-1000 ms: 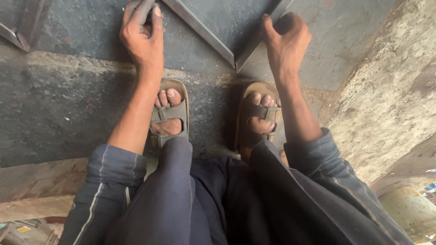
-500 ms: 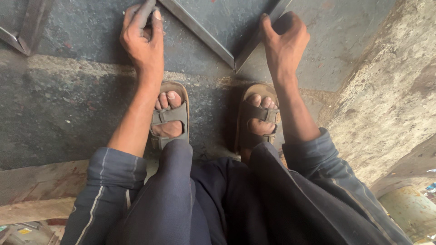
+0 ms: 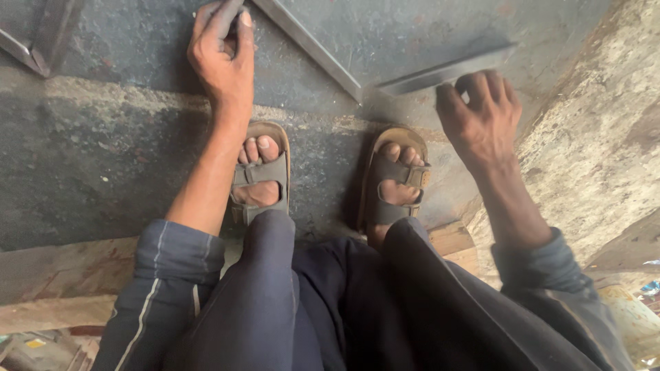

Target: The person kneels on the workshop floor and arranges cut square metal tube pieces into diamond-shaped frames, aligning the mitered corners by hand. They use a chalk-like marker to mark joint positions on the bars and reposition pieces to form additional frames.

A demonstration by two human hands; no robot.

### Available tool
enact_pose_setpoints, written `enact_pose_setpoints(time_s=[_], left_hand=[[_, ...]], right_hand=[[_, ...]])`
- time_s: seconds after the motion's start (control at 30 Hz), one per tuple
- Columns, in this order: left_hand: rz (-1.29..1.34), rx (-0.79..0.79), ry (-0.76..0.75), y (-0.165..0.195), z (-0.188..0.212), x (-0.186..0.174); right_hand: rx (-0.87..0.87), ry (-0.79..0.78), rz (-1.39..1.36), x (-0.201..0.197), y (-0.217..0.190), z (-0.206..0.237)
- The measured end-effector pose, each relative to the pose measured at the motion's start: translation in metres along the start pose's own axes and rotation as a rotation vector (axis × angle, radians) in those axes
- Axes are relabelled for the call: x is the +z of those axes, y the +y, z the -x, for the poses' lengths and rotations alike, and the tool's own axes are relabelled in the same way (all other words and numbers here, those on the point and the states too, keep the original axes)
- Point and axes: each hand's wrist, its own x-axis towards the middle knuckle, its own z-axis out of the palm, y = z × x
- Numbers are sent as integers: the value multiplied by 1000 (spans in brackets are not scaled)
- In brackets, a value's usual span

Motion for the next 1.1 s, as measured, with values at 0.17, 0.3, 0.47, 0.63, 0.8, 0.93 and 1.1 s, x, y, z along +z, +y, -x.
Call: enact_pose_setpoints(time_s=[0.17, 0.3, 0.47, 0.63, 0.8, 0.93, 1.1], left_hand=[[72, -40, 4, 4, 1, 1], [73, -26, 7, 3, 1, 0], [-39, 6, 3, -1, -1, -2], [-71, 17, 9, -3, -2, -2], [58, -32, 18, -6, -1, 0], [-67, 64, 16, -7, -1, -1], [12, 12, 15, -3, -3, -1]], right_hand=[[313, -147, -237, -1, -10, 13], [350, -30, -191, -3, -20, 3], [96, -106, -115, -9, -17, -20], [43, -155, -299, -11, 2, -26], [-2, -265, -411, -15, 12, -30], [-78, -407, -177, -20, 16, -42], [-211, -153, 49, -26, 30, -51]])
